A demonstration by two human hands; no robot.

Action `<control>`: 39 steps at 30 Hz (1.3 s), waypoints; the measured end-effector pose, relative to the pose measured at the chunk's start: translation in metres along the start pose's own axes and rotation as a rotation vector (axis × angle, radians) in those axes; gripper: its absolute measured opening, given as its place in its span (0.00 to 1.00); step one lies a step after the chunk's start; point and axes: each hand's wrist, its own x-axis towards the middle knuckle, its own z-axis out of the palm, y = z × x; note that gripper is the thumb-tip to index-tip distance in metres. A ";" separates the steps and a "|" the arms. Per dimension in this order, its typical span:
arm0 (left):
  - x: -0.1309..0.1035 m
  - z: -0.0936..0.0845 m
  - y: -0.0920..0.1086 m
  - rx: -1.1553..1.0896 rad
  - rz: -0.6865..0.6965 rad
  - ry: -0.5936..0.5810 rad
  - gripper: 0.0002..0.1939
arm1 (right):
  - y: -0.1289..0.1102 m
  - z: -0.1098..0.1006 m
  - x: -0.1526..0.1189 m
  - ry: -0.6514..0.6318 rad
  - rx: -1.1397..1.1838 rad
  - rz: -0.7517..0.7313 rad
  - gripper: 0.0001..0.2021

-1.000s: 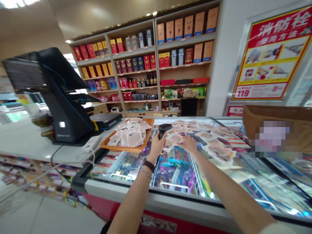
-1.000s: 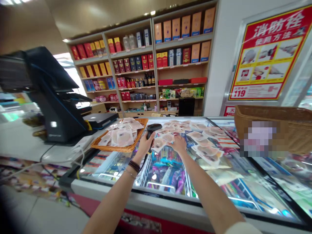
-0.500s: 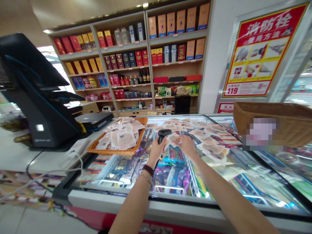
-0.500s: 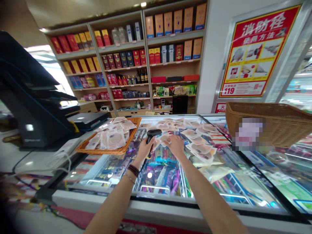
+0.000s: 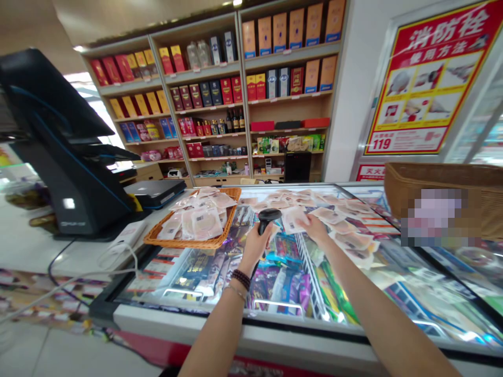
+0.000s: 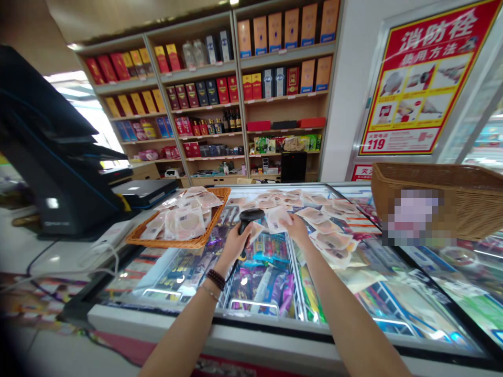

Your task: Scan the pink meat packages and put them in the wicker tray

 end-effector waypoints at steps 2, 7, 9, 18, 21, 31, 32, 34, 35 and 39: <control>-0.001 0.002 0.001 -0.012 0.009 -0.025 0.28 | -0.001 0.003 -0.002 0.001 0.317 0.141 0.15; -0.003 0.003 0.001 -0.040 0.036 -0.040 0.29 | -0.003 0.015 -0.009 0.055 0.754 0.318 0.18; -0.003 0.003 0.001 -0.046 0.040 -0.033 0.30 | -0.003 0.018 -0.012 0.119 0.787 0.314 0.18; -0.006 0.002 0.006 -0.082 -0.006 -0.078 0.29 | -0.005 0.023 -0.021 0.232 0.791 0.311 0.17; -0.007 0.001 0.008 -0.090 -0.028 -0.097 0.29 | -0.002 0.023 -0.019 0.213 0.774 0.277 0.19; -0.008 0.001 0.004 -0.064 0.001 -0.101 0.30 | -0.001 0.024 -0.021 0.215 0.769 0.247 0.22; -0.008 0.002 0.003 -0.064 0.007 -0.091 0.30 | -0.003 0.024 -0.022 0.208 0.761 0.246 0.22; -0.008 0.004 0.002 -0.063 0.013 -0.071 0.30 | -0.005 0.022 -0.024 0.204 0.748 0.255 0.20; -0.008 0.005 0.001 -0.060 0.012 -0.064 0.30 | -0.006 0.022 -0.024 0.207 0.750 0.267 0.20; -0.006 0.005 0.006 -0.052 0.018 -0.055 0.30 | -0.011 0.022 -0.024 0.190 0.739 0.275 0.17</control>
